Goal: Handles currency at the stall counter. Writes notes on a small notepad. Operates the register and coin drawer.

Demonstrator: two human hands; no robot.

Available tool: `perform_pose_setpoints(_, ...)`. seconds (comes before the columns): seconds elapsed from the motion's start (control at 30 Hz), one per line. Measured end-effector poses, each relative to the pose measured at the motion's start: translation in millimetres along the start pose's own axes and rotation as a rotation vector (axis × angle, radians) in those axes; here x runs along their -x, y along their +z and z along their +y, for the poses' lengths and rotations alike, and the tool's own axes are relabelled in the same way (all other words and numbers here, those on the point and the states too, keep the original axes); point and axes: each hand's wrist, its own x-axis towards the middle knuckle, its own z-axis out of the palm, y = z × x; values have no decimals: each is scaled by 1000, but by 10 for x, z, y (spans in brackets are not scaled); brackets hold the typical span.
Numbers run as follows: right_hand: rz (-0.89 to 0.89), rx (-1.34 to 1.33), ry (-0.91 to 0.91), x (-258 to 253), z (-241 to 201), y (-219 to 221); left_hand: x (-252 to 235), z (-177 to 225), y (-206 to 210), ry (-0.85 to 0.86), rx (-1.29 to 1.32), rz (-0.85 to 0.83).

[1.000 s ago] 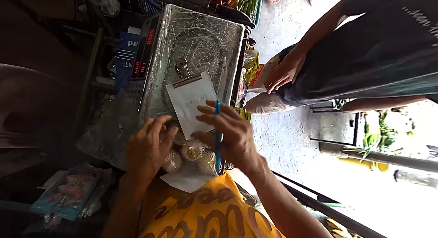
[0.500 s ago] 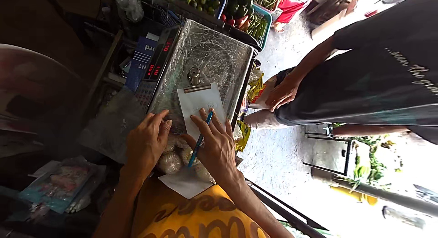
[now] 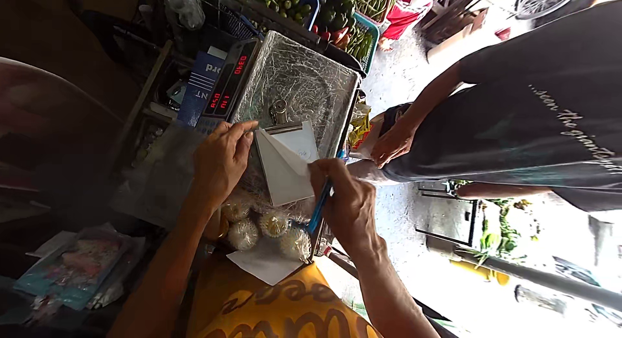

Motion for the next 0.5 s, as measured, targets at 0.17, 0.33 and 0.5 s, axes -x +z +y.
perform_pose_setpoints(0.17, -34, -105, -79, 69, 0, 149, -537, -103, 216, -67, 78, -231)
perform_pose_setpoints(0.33, 55, -55, -224, 281, 36, 320, -876, 28, 294, -162, 54, -345)
perform_pose_setpoints(0.5, 130, -57, -240, 304, 155, 219, -977, 67, 409, -102, 36, -369)
